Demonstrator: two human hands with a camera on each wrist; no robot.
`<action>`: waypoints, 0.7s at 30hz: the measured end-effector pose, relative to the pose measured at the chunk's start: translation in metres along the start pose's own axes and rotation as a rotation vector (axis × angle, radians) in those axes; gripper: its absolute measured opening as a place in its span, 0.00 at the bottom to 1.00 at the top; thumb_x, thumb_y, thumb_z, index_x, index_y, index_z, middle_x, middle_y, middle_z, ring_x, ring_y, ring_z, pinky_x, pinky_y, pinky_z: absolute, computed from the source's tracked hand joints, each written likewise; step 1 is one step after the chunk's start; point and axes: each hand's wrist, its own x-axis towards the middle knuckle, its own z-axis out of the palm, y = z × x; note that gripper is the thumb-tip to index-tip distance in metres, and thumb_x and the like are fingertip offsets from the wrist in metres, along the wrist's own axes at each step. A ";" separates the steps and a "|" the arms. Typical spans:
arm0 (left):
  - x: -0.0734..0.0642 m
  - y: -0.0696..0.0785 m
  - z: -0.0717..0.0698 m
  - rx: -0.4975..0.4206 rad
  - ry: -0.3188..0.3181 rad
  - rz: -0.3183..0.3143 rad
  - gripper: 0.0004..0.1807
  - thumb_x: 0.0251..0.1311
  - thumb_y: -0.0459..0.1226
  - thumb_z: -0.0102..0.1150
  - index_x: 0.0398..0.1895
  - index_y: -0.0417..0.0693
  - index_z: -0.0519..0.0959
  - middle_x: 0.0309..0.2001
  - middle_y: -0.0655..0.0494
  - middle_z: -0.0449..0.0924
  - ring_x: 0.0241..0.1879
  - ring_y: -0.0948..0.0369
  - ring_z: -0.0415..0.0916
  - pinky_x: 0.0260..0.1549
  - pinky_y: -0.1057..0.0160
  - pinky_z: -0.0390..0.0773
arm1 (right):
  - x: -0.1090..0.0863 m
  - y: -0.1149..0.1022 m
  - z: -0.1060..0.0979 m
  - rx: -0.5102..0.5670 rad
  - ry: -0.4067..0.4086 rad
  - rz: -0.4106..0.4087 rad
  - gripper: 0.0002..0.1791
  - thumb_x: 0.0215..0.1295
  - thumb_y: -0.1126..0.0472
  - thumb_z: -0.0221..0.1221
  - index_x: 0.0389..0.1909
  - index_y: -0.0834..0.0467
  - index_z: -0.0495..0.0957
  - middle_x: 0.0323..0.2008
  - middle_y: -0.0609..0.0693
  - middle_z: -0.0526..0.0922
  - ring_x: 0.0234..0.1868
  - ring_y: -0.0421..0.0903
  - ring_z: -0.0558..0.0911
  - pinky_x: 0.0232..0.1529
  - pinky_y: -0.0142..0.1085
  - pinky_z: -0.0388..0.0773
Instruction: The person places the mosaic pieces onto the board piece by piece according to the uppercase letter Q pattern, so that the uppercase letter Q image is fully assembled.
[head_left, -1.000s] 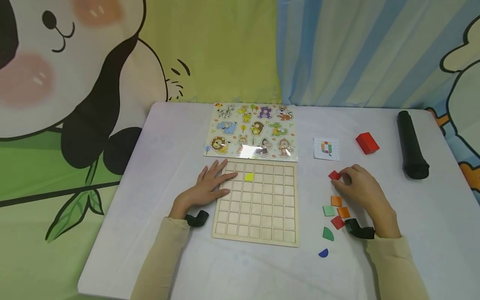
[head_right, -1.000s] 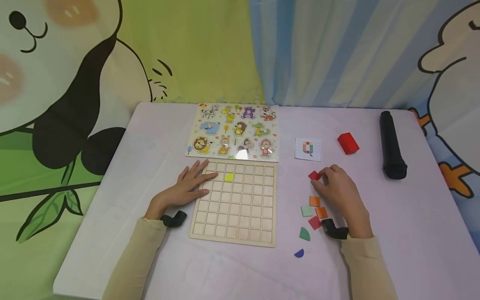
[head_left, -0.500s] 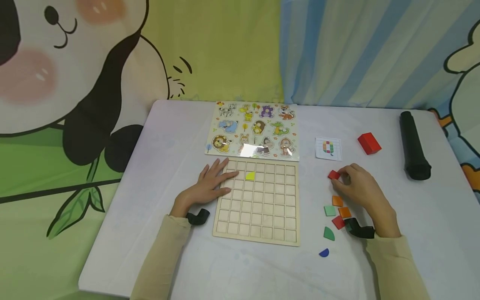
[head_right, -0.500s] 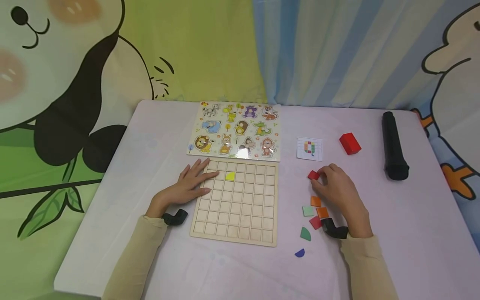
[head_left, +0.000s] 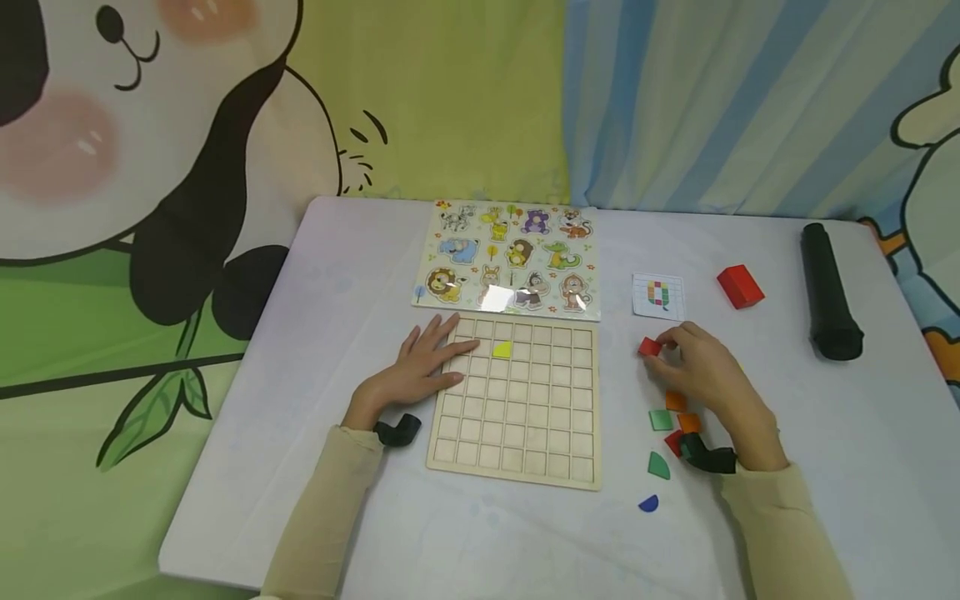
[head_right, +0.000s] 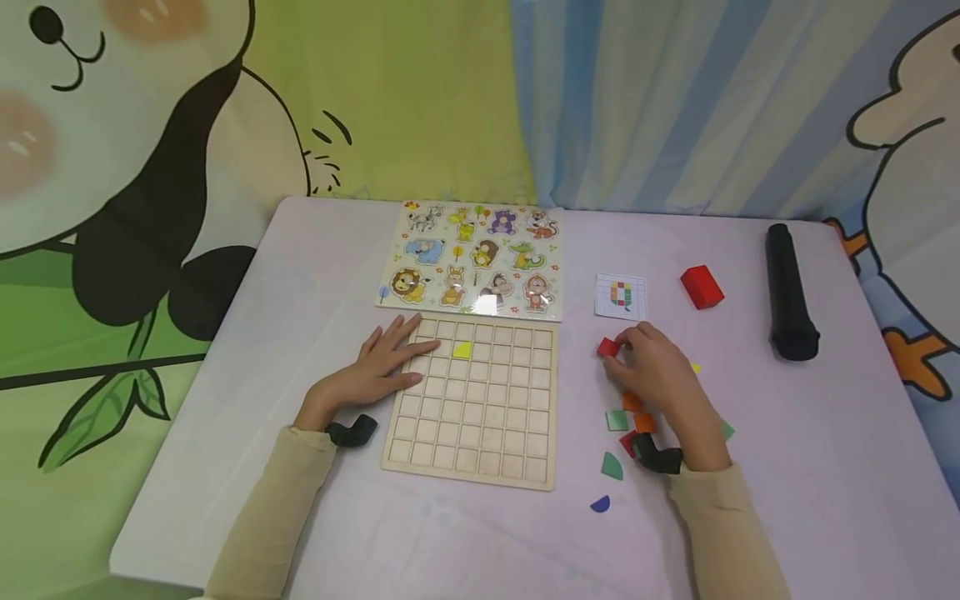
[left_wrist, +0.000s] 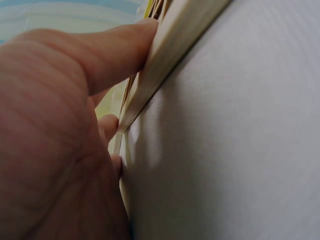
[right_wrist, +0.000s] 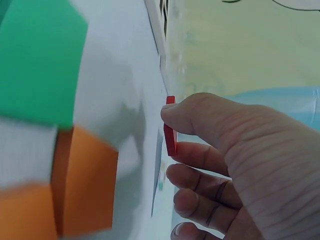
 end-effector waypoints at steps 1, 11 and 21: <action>0.000 0.000 0.000 0.000 0.000 0.001 0.30 0.72 0.50 0.48 0.75 0.61 0.59 0.80 0.52 0.31 0.77 0.50 0.22 0.71 0.42 0.26 | 0.001 -0.002 0.001 -0.002 -0.003 -0.004 0.24 0.61 0.52 0.66 0.50 0.66 0.77 0.44 0.61 0.75 0.42 0.55 0.73 0.41 0.48 0.79; 0.000 0.004 -0.003 -0.007 -0.007 -0.015 0.30 0.71 0.50 0.49 0.75 0.61 0.60 0.80 0.52 0.32 0.77 0.49 0.23 0.71 0.43 0.26 | 0.011 -0.025 0.009 -0.027 -0.010 -0.097 0.21 0.61 0.54 0.65 0.48 0.65 0.78 0.44 0.61 0.77 0.44 0.56 0.75 0.49 0.52 0.78; -0.001 0.005 -0.004 0.005 0.000 -0.007 0.30 0.71 0.49 0.49 0.75 0.60 0.60 0.80 0.50 0.33 0.77 0.48 0.23 0.71 0.42 0.27 | 0.019 -0.050 0.018 -0.011 -0.008 -0.193 0.18 0.61 0.56 0.65 0.46 0.65 0.80 0.44 0.58 0.78 0.42 0.53 0.76 0.47 0.49 0.78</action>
